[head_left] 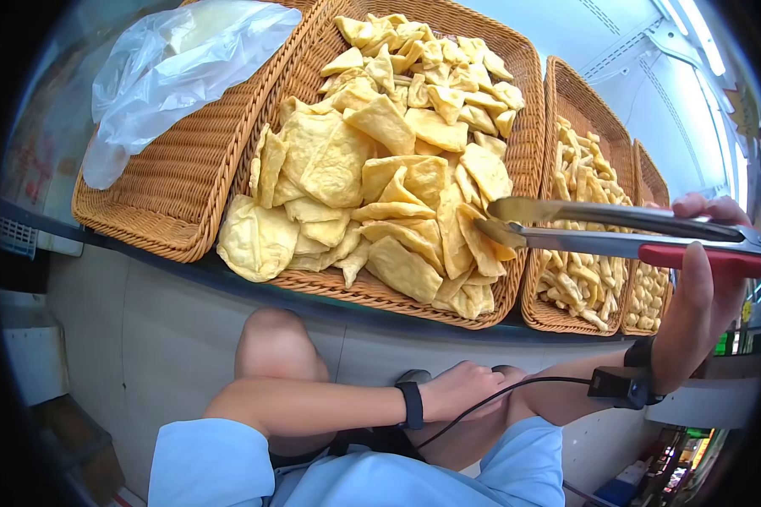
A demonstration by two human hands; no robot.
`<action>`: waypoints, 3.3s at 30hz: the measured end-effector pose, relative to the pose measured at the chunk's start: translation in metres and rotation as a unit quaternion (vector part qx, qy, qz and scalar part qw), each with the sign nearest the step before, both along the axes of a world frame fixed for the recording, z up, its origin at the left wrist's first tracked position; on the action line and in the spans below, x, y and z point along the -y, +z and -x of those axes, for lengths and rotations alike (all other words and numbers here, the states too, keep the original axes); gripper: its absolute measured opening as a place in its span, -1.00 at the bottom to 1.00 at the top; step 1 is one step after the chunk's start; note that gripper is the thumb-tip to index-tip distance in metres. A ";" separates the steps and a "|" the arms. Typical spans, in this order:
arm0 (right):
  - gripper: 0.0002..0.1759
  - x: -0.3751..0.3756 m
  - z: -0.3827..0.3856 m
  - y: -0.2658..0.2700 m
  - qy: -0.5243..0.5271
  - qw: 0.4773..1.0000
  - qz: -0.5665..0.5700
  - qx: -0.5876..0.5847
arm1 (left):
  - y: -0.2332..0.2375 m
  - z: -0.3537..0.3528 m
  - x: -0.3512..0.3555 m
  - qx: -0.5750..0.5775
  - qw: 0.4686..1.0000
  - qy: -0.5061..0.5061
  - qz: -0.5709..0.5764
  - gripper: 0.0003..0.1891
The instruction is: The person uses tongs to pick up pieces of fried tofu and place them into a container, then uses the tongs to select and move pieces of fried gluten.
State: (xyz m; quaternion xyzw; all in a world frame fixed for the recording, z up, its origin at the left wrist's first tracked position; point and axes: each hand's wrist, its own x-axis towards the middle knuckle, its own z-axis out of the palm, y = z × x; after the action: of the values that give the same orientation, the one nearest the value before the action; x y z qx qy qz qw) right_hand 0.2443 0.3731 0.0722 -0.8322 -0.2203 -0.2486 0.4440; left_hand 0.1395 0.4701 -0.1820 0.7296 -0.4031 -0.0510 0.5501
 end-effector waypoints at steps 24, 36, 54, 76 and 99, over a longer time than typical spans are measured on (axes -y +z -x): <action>-0.42 -0.038 -0.050 -0.027 0.207 0.974 0.012 0.094 | -0.008 -0.002 0.000 -0.005 1.000 -0.018 0.024 -0.48; -0.47 -0.046 -0.055 -0.032 0.214 0.973 0.037 0.075 | -0.003 -0.004 -0.003 0.011 1.000 -0.023 -0.015 -0.46; -0.50 -0.050 -0.051 -0.031 0.184 0.976 -0.006 0.118 | 0.002 -0.006 -0.008 0.007 1.000 -0.004 0.023 -0.53; -0.33 0.012 0.030 0.040 0.249 0.946 0.207 -0.027 | -0.002 -0.002 -0.003 0.023 0.999 -0.008 -0.034 -0.77; -0.47 -0.068 -0.048 -0.040 0.111 0.984 -0.052 0.129 | -0.014 0.000 0.000 0.029 0.998 0.014 0.050 -0.73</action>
State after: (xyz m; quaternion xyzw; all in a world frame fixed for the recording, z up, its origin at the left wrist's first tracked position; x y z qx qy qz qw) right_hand 0.2923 0.4410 0.0325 -0.7391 -0.3535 -0.3146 0.4794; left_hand 0.1394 0.4698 -0.1965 0.7082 -0.4106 -0.0024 0.5743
